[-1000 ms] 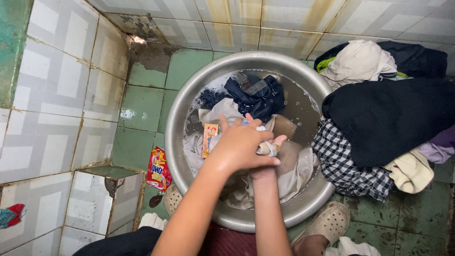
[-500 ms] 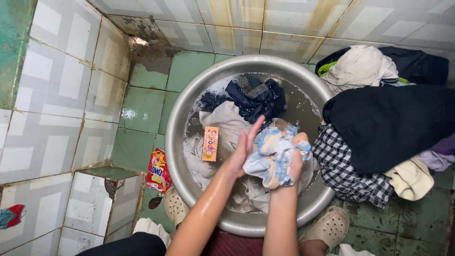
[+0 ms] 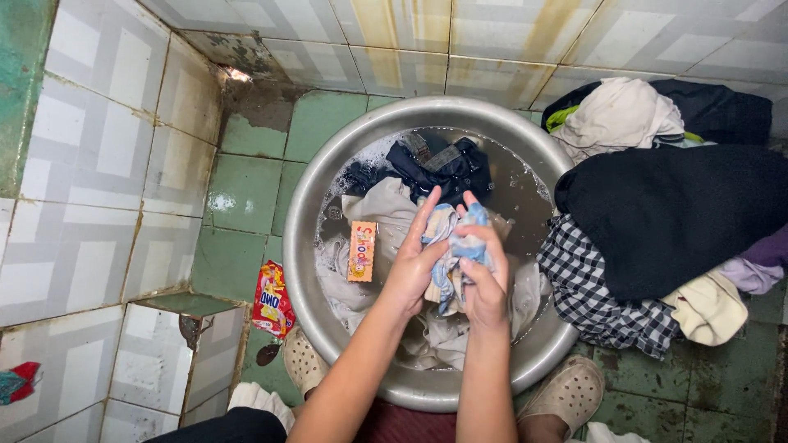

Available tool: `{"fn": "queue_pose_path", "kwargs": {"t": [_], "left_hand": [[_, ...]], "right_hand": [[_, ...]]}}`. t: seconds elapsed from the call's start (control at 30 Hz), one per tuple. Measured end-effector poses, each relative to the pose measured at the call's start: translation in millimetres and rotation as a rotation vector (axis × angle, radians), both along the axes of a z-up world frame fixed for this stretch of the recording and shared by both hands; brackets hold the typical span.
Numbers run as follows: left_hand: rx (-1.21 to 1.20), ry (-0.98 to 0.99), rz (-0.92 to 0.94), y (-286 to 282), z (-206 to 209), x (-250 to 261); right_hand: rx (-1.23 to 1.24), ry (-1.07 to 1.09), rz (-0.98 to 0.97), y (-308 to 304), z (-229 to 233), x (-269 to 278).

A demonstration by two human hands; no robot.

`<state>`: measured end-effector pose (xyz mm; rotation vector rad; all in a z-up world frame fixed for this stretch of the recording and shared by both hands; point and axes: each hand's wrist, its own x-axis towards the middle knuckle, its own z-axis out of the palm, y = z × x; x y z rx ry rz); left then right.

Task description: Hand washing clothes and undergarments in a basin with soap and a brush.

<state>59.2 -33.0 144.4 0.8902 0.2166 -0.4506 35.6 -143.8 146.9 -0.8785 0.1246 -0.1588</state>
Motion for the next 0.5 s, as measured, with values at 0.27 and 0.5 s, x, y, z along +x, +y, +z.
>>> {"fn": "queue_pose_path", "kwargs": {"t": [0.27, 0.5], "left_hand": [[-0.081, -0.182, -0.232, 12, 1, -20], [0.161, -0.078, 0.239, -6, 12, -12]], "right_hand": [[-0.679, -0.258, -0.388, 16, 13, -11], [-0.419, -0.101, -0.328, 32, 13, 2]]}}
